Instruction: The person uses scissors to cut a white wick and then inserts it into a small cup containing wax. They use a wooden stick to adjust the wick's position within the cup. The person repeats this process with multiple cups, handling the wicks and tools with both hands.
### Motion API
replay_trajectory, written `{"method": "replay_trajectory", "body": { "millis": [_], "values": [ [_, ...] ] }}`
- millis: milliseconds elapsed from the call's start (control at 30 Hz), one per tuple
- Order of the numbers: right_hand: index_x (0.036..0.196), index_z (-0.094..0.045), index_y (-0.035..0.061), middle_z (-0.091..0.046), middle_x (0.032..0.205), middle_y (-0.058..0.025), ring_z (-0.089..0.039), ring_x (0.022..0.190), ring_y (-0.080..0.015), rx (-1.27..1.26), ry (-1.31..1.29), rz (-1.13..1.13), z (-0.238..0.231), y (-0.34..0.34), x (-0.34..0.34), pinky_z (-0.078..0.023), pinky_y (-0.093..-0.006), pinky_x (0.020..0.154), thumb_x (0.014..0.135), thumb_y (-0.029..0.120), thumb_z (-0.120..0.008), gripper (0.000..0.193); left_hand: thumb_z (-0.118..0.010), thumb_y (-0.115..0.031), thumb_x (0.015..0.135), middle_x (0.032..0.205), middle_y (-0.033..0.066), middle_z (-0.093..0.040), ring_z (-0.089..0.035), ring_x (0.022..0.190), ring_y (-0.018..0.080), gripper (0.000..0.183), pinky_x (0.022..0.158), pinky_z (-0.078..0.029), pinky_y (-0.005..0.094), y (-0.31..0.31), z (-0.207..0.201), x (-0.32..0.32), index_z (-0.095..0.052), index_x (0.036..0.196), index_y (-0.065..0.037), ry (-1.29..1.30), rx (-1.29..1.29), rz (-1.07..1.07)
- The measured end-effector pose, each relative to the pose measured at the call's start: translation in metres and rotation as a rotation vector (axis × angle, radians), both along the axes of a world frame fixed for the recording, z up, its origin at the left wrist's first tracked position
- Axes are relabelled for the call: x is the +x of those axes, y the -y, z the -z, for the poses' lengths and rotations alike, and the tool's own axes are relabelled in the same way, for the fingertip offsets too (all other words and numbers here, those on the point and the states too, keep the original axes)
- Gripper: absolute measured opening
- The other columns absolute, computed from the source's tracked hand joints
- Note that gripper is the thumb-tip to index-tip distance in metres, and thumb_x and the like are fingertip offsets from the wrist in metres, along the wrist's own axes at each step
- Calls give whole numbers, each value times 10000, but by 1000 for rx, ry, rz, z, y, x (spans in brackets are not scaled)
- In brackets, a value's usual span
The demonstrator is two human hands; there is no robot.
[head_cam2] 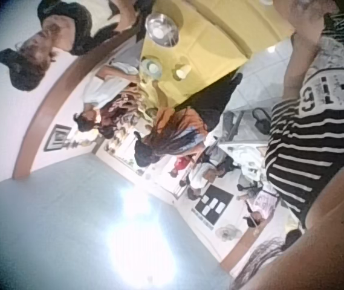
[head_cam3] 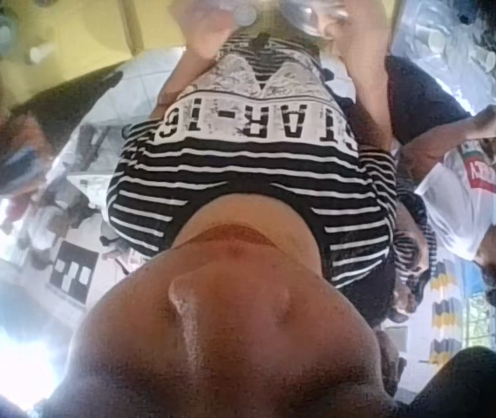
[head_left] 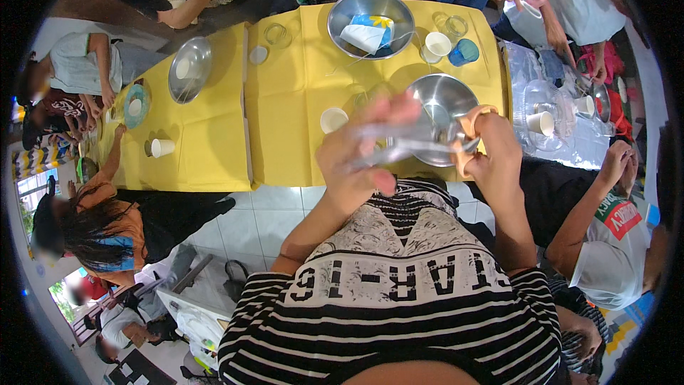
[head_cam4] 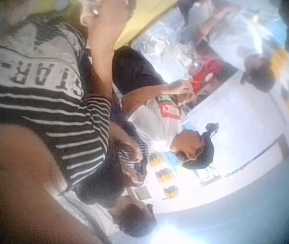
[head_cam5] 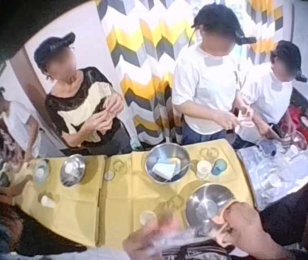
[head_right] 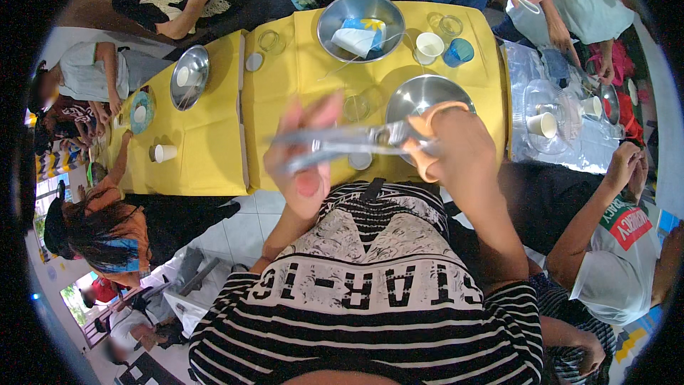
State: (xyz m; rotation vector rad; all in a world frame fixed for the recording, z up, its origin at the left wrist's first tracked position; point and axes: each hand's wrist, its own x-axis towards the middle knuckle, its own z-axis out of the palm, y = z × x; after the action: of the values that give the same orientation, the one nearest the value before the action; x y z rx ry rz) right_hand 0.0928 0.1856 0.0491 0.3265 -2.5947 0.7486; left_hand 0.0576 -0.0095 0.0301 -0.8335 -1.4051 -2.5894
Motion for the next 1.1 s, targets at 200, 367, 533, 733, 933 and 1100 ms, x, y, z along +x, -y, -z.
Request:
{"method": "replay_trajectory", "body": {
  "millis": [200,367,533,733,933,1100],
  "values": [
    [900,-597,52,-614,826,-98,-607,781,-286,201,55,6,-12,-21,-20,-491,-369,715,615,131,-782,349,-478,-567,878,1235,262,-512,-512,1163,307,781,997,-388,442,15,-6,-22,-449,1252,118,385,-198,164],
    [877,-591,54,-608,793,-86,-614,760,-267,289,-5,-81,-20,-24,-31,-494,-363,725,654,172,-758,302,-569,-263,917,1035,169,-627,-603,961,221,377,889,-447,338,31,11,-23,-607,1049,88,665,-318,161],
    [871,-575,57,-599,810,-76,-610,798,-248,365,8,-129,-21,-24,-37,-485,-347,755,682,192,-736,283,-637,-195,878,950,85,-657,-583,885,125,277,813,-446,275,33,22,-23,-651,1011,48,709,-427,169],
    [876,-544,60,-589,845,-78,-604,833,-243,407,59,-164,-14,-26,-39,-473,-341,779,699,213,-715,290,-640,-197,876,915,84,-661,-584,818,102,240,752,-445,244,30,36,-29,-647,969,24,740,-433,189],
    [882,-541,54,-580,841,-85,-599,842,-251,420,68,-170,-12,-25,-39,-472,-345,789,693,196,-704,287,-662,-241,861,895,52,-662,-580,808,98,266,720,-430,245,30,53,-31,-664,977,-2,771,-373,215],
    [956,-512,18,-566,978,-120,-561,962,-300,386,204,-151,-10,-26,-34,-457,-374,835,545,25,-708,456,-593,-195,907,969,102,-664,-606,841,125,194,756,-465,264,29,60,-30,-631,998,-27,836,-262,216]
  ]
}}
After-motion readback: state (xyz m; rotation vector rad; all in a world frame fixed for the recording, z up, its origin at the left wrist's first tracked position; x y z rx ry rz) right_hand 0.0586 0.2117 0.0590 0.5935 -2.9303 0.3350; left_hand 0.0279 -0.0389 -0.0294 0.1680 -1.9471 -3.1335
